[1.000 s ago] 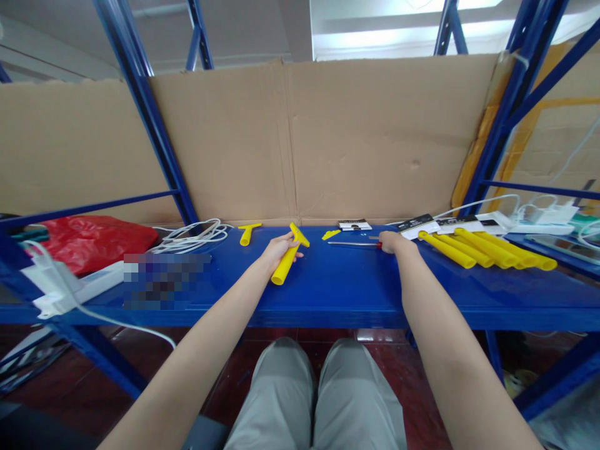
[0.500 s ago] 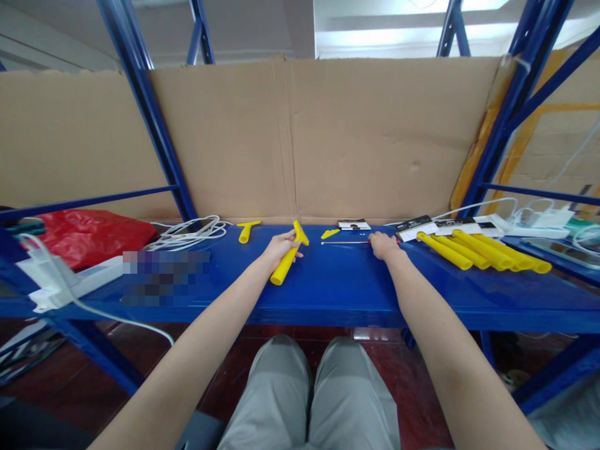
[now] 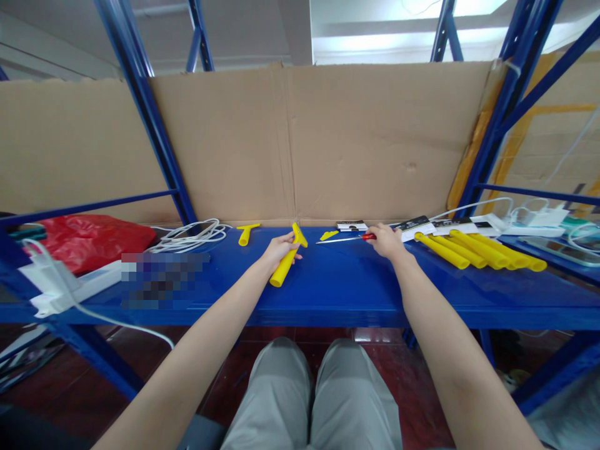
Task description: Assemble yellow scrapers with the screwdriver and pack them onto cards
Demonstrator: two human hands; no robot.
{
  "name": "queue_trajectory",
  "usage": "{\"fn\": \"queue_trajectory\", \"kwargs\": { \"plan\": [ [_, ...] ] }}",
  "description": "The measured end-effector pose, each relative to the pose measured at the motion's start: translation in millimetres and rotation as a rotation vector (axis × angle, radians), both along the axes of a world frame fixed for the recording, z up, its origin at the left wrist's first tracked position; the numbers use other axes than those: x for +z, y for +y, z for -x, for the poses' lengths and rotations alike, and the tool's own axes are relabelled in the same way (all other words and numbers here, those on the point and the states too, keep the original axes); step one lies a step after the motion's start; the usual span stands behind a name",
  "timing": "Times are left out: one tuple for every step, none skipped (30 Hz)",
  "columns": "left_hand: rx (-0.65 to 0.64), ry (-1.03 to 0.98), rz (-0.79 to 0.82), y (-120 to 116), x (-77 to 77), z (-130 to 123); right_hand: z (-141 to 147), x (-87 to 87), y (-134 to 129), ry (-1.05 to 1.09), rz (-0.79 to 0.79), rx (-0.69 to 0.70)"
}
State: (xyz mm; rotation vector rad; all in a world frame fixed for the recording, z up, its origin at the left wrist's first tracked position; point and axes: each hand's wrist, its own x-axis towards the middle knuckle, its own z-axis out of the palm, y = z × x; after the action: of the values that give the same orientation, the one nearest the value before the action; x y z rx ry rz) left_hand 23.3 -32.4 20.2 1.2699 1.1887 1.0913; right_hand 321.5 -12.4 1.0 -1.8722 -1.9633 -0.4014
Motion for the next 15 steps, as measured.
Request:
{"fn": "queue_trajectory", "kwargs": {
  "plan": [
    [0.003, 0.004, 0.0, 0, -0.1, 0, -1, -0.3, 1, 0.015, -0.038, 0.004],
    [0.003, 0.006, 0.001, 0, -0.2, 0, -3, -0.9, 2, 0.034, -0.066, 0.012],
    [0.003, 0.006, 0.0, 0, -0.4, 0, -4, -1.5, 4, 0.056, -0.088, 0.025],
    [0.002, 0.004, -0.003, 0, -0.6, -1, -5, -2.1, 6, 0.079, -0.109, 0.041],
    [0.003, 0.002, -0.008, 0, -0.7, -1, -6, -2.6, 8, 0.1, -0.131, 0.06],
    [0.004, 0.002, -0.011, 1, -0.6, -1, -7, -3.1, 9, 0.118, -0.154, 0.082],
    [0.008, 0.002, -0.012, 1, -0.5, -1, -7, -3.3, 10, 0.133, -0.176, 0.106],
    [0.01, 0.003, -0.013, 0, -0.2, -1, -7, -3.4, 11, 0.145, -0.194, 0.13],
    [0.01, 0.004, -0.012, 0, 0.1, -1, -7, -3.3, 11, 0.155, -0.207, 0.153],
    [0.008, 0.006, -0.011, 0, 0.4, -1, -7, -3.1, 11, 0.163, -0.215, 0.175],
    [0.004, 0.007, -0.009, 0, 0.6, -1, -6, -2.9, 11, 0.169, -0.218, 0.193],
    [0.0, 0.007, -0.009, 0, 0.7, -1, -5, -2.6, 11, 0.173, -0.221, 0.211],
    [-0.005, 0.007, -0.009, -1, 0.7, -1, -4, -2.5, 11, 0.176, -0.225, 0.229],
    [-0.01, 0.008, -0.009, -1, 0.8, -2, -3, -2.4, 11, 0.178, -0.23, 0.247],
    [-0.015, 0.009, -0.011, -1, 0.8, -2, -2, -2.3, 11, 0.179, -0.235, 0.263]
  ]
}}
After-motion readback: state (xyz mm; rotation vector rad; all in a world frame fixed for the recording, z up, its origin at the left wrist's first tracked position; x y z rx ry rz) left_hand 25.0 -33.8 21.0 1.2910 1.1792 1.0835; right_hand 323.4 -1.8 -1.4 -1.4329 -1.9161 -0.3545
